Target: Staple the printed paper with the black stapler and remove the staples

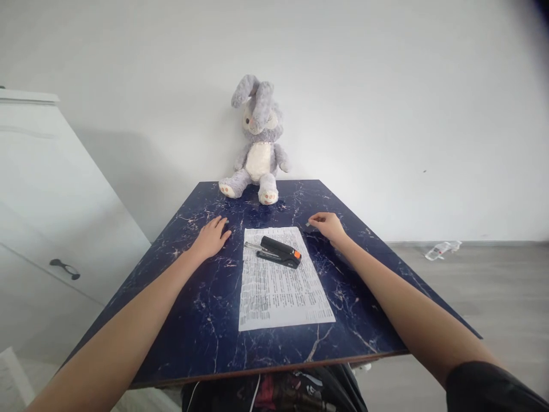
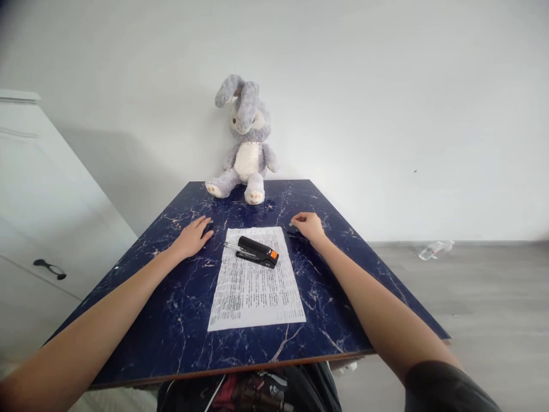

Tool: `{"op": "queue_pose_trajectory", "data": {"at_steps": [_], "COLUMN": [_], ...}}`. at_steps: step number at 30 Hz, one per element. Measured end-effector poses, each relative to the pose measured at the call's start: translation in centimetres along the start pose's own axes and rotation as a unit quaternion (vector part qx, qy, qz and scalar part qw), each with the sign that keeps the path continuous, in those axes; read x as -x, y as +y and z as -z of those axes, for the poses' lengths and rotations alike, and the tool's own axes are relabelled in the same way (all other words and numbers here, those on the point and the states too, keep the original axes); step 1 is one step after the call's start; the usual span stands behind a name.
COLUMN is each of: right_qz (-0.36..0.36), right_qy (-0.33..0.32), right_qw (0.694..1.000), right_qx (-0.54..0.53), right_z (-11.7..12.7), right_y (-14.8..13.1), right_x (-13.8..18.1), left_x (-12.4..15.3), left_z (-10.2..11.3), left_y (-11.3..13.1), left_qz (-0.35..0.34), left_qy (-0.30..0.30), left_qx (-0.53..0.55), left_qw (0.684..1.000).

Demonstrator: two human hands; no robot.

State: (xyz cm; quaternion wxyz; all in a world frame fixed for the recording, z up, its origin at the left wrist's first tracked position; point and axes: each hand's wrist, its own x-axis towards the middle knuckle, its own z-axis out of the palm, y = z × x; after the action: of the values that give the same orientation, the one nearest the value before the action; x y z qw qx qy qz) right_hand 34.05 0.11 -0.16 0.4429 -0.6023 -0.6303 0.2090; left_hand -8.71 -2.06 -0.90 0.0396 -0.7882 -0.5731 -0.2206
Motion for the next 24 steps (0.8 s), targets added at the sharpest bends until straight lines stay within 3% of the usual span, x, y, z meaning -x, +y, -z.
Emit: {"op": "queue_pose_trajectory", "data": {"at_steps": [4,10,14,19,21,24], "right_qz": [-0.036,-0.047,-0.014,0.071,0.123,0.197], "right_qy": [0.012,0.033,0.056,0.051,-0.012,-0.192], "right_qw": [0.999,0.998,0.998,0.996,0.992,0.961], "right_qx": [0.002,0.016,0.032,0.033,0.017,-0.029], "right_z": [0.1,0.0,-0.4,-0.6,-0.7,-1.1], "right_y": [2.1,2.4,1.1,-2.8,-4.8,-7.3], "right_x": [-1.0,-1.3,-0.8,1.6,3.0,5.3], "left_x": [-0.1,-0.1,-0.1,0.4,0.7,1.3], "left_z": [-1.0,0.1,-0.2,-0.1,0.4,1.0], "left_y": [-0.6,0.6,0.8,2.0,3.1,4.9], "left_qz": [-0.020,-0.050,-0.055,-0.063,-0.068,-0.075], "left_qy": [-0.039,-0.030,-0.010,0.041,0.037,0.022], "left_qx": [-0.001,-0.011,-0.008,0.031,0.056,0.109], "left_qw": [0.999,0.998,0.998,0.997,0.995,0.991]}}
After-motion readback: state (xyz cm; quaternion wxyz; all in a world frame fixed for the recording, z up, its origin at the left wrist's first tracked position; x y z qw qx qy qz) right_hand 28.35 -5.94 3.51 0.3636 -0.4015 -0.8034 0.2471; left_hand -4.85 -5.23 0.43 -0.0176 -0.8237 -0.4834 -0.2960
